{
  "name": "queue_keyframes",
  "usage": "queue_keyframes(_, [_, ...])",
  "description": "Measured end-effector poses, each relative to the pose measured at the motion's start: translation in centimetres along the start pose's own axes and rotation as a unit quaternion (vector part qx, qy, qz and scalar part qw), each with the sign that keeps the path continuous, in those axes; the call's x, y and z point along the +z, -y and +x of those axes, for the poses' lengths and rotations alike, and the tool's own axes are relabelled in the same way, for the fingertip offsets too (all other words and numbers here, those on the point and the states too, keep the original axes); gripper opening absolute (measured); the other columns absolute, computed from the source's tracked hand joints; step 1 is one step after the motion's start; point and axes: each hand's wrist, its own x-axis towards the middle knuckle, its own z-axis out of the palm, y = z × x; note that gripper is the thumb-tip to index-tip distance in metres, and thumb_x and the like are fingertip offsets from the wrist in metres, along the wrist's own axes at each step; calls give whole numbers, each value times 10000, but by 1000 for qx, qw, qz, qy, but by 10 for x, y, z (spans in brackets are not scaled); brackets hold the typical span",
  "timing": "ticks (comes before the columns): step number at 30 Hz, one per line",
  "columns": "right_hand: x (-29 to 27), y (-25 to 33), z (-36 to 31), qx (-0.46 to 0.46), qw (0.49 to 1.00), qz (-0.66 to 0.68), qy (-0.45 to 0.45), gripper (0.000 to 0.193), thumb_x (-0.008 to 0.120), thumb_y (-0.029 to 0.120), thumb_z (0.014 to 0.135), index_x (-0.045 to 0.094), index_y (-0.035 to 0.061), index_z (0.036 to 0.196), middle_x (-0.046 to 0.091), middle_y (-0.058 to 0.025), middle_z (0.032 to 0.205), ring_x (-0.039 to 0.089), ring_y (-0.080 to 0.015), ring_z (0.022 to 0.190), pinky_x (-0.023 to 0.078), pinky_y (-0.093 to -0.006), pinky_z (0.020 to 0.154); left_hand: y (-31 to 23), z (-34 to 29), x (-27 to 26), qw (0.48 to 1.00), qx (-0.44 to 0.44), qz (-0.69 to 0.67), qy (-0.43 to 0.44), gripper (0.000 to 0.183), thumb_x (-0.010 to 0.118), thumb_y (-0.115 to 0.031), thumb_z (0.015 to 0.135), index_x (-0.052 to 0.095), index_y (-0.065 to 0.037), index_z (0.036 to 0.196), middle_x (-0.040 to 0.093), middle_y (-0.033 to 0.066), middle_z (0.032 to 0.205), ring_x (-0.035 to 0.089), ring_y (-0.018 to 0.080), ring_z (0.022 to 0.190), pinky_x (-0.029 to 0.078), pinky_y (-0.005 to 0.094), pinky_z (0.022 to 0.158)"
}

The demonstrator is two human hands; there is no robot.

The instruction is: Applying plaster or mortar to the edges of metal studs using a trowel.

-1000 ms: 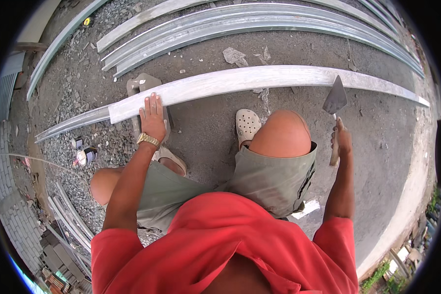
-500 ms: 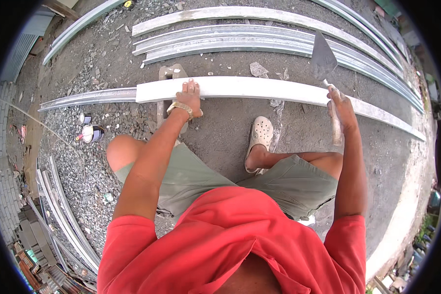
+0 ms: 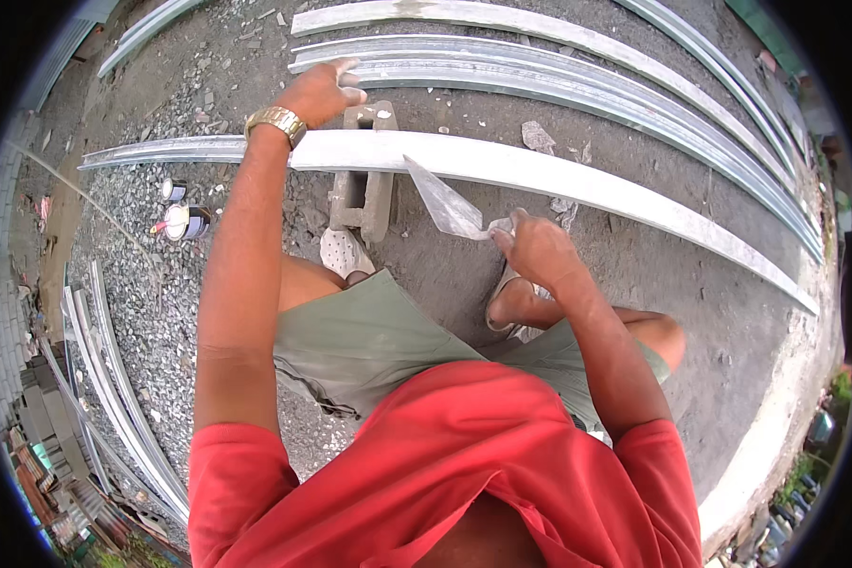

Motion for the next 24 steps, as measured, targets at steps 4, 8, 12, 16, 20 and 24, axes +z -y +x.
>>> queue_keyframes(4, [15,44,29,-4,1000,-22,-4,414,516,372,906,566,-25,1012,652,-253,895,637,-394,890,502,-469,800,81,1,-4,998,-47,-49,-2,656,687,-337,775,485,-63,1337,634,131,1189,616,244,1064,453,351,931])
queue_keyframes(8, [-5,13,19,77,993,-90,12,460,502,395,904,582,-40,1029,651,-260,929,633,-399,921,495,-464,830,105,-11,-9,991,-64,-72,88,663,691,-394,764,507,-100,1328,642,135,1166,598,224,1078,454,334,918])
queue_keyframes(12, [-19,-42,-19,168,981,-97,2,494,500,400,900,593,-60,1056,640,-282,968,618,-413,956,484,-469,855,139,-9,-19,990,-94,-84,55,653,696,-425,762,530,-115,1312,564,166,1274,576,260,1109,473,380,888])
queue_keyframes(16, [-25,-28,-23,231,967,-97,53,498,505,407,896,595,-51,1071,630,-290,997,603,-411,991,475,-465,871,151,-12,-14,988,-69,-132,46,665,683,-449,763,524,-112,1314,566,167,1265,600,259,1070,478,406,871])
queue_keyframes(20, [-8,-3,-22,210,974,-81,13,500,517,411,892,600,-55,1055,625,-297,996,597,-414,996,467,-474,878,152,-8,-10,986,-43,-148,66,662,679,-440,764,519,-118,1321,594,143,1228,612,246,1050,474,402,870])
queue_keyframes(24, [-17,-44,-26,209,975,-75,-27,506,516,419,890,621,-64,998,627,-301,967,596,-434,975,456,-480,888,135,-8,-10,980,-80,-173,64,650,676,-403,775,502,-117,1333,612,123,1200,608,238,1064,468,408,875])
